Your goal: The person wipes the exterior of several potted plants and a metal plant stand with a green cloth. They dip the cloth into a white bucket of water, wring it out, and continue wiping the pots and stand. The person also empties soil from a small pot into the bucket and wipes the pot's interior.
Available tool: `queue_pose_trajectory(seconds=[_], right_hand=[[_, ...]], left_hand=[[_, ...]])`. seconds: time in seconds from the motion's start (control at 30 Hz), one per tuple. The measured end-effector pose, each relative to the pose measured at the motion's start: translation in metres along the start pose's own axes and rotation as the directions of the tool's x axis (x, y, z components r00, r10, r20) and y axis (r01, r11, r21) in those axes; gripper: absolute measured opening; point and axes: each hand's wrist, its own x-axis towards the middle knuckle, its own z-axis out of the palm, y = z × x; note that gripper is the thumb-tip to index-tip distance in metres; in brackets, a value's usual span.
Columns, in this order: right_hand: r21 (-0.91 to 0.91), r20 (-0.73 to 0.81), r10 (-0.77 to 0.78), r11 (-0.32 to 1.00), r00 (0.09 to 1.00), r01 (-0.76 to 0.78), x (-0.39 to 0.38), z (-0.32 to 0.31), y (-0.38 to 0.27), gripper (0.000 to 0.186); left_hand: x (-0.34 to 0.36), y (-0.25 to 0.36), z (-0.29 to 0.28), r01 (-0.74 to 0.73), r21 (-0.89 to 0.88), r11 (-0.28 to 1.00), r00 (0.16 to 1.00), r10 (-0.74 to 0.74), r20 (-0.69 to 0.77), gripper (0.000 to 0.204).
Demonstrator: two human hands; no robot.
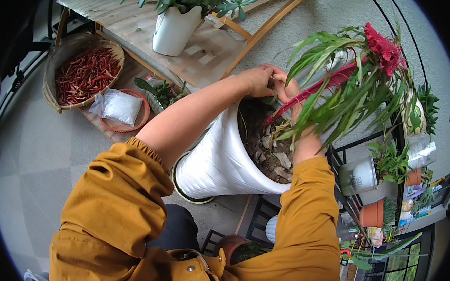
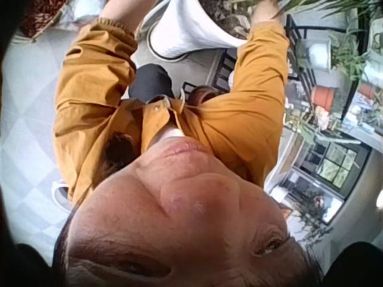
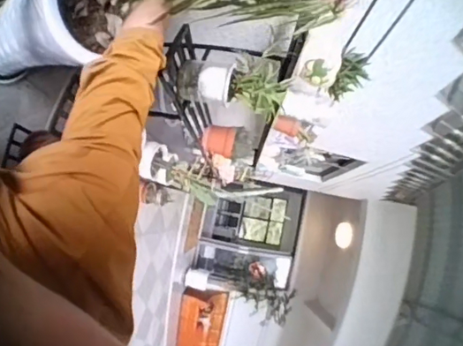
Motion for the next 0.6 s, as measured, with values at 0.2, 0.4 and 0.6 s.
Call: queue_pose_trajectory(seconds=[0.2, 0.4, 0.6], right_hand=[[-0.114, -0.556, -0.006, 0.991, 0.831, -0.069, -0.059, 0.0, 0.001, 0.049], [-0.357, -0.684, 0.054, 0.845, 0.728, -0.398, -0.092, -0.016, 0.002, 0.04], [-0.635, -0.73, 0.118, 0.247, 0.673, -0.732, -0.126, 0.005, -0.011, 0.033]], left_hand=[[0.01, -0.008, 0.007, 0.123, 0.144, 0.982, 0.936, -0.163, 0.311, 0.038], [-0.033, 0.001, -0.02, 0.292, 0.108, 0.95, 0.951, -0.3, 0.072, 0.032], [-0.117, 0.04, -0.034, 0.307, -0.043, 0.951, 0.929, -0.31, -0.201, 0.025]])
